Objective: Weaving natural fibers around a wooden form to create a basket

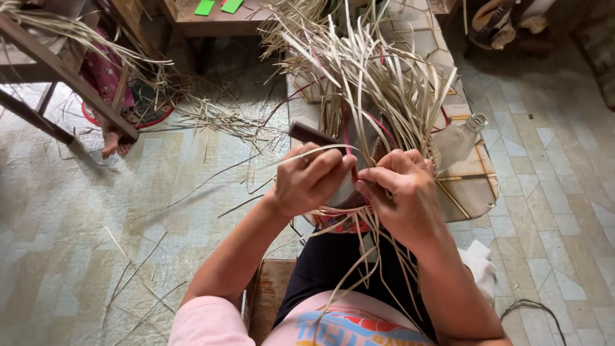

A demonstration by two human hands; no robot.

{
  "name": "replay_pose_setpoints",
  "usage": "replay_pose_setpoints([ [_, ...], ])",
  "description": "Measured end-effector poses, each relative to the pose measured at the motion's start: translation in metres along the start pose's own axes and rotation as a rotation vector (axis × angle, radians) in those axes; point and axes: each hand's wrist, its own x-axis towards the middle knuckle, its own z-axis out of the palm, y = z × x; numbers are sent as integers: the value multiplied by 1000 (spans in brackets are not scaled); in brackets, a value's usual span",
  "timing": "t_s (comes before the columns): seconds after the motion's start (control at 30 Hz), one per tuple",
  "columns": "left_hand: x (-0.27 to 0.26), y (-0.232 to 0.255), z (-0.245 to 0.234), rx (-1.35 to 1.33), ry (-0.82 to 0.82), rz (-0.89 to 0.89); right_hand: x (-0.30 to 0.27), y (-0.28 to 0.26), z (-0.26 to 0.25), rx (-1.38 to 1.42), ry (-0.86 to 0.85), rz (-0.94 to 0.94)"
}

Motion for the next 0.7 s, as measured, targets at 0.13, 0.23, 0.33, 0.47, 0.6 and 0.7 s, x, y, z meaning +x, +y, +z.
replay_pose_setpoints([
  [0.13, -2, -43, 27, 23, 51, -43, 3, -11, -5, -7, -9, 4],
  [0.23, 18, -81, 30, 105, 45, -231, 6, -22, -10, -43, -13, 18],
  [0.33, 18, -98, 32, 239, -205, -589, 6, -24, -12, -160, -123, 80],
  [0.47, 24, -43, -19, -65, -284, -621, 10, -12, -11, -141, -124, 58],
  [0.6, 14, 26, -68, -267, -604, -626, 25, -14, -12, -91, -135, 34],
  [0.7, -13, 42, -63, -216, -714, -567, 21, -12, -6, -79, 26, -138],
])
